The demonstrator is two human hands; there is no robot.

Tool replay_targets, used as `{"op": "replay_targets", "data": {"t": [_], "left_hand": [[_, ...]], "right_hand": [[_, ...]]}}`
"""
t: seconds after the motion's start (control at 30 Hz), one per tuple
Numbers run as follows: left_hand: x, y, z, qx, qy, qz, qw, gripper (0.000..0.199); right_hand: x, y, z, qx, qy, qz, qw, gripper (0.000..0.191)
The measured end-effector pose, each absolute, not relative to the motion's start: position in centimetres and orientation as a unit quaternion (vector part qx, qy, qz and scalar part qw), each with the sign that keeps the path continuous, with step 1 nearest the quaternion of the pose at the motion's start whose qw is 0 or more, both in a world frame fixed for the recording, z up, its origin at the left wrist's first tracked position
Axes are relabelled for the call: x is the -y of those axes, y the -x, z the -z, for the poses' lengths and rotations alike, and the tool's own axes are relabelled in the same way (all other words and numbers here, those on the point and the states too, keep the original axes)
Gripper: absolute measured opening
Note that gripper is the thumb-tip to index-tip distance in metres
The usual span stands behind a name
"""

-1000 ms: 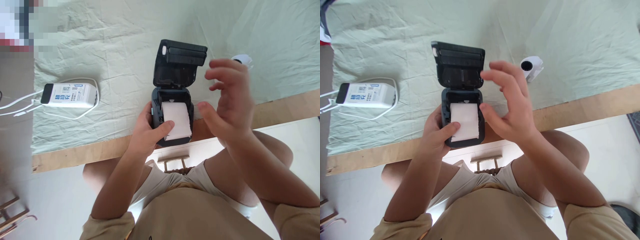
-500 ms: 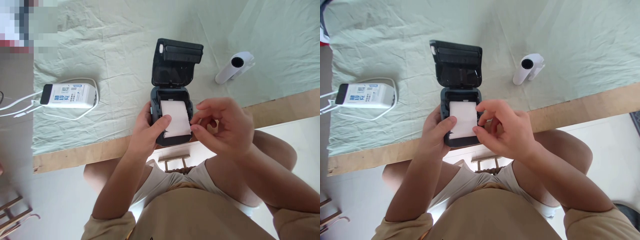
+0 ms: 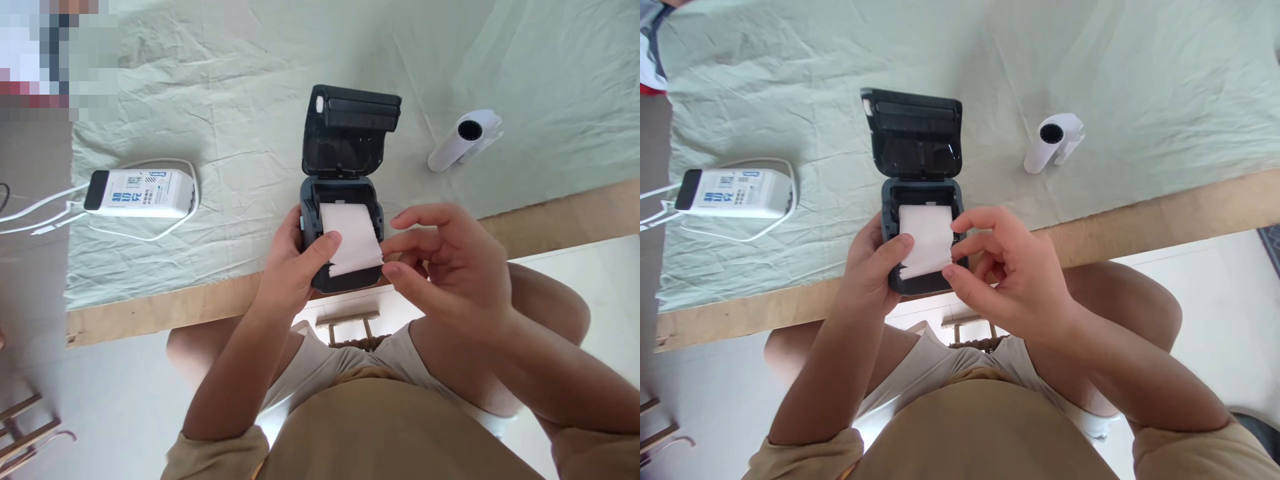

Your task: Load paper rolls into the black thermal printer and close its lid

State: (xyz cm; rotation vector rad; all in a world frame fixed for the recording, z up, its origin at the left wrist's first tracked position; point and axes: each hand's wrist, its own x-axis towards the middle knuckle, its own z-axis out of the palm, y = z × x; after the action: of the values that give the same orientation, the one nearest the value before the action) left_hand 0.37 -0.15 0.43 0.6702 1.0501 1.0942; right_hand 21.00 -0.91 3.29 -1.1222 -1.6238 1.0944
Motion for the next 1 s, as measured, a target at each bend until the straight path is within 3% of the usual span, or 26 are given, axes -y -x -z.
{"op": "replay_targets", "data": {"t": [0.27,0.33,0.43,0.53,0.6,0.7,0.8,1.0], "left_hand": [[0.2,-0.5,-0.6,-0.467,-0.293,-0.494,0.672,0.05],[0.3,-0.4,-0.5,-0.471,-0.302,-0.491,0.668,0.051],[0.3,-0.3,-0.2,-0.47,-0.322,-0.492,0.658,0.051],[0.2,-0.3,-0.1,-0.481,-0.329,-0.493,0.646,0.049],[0.2,-0.5,-0.2,-0.485,-0.322,-0.497,0.643,0.049],[0.1,-0.7,-0.3,-0.484,-0.311,-0.503,0.645,0.049],[0.1,-0.7,-0.4,-0.483,-0.31,-0.503,0.646,0.048],[0.4,-0.5,-0.5,-0.482,-0.318,-0.507,0.64,0.043]], "right_hand": [[1.0,-20.6,-3.7,0.57,0.476,-0.577,0.34,0.027],[0.1,-20.9,-3.2,0.582,0.472,-0.53,0.397,0.024],[-1.9,-21.5,-2.0,0.613,0.462,-0.358,0.531,0.027],[-3.1,-21.9,-1.3,0.662,0.475,-0.281,0.506,0.05],[-2.7,-22.0,-1.4,0.68,0.474,-0.305,0.469,0.054],[-0.8,-21.9,-2.4,0.663,0.483,-0.387,0.421,0.04],[0.9,-21.6,-3.5,0.648,0.491,-0.456,0.364,0.039],[0.9,-20.9,-3.9,0.578,0.47,-0.566,0.353,0.039]]}}
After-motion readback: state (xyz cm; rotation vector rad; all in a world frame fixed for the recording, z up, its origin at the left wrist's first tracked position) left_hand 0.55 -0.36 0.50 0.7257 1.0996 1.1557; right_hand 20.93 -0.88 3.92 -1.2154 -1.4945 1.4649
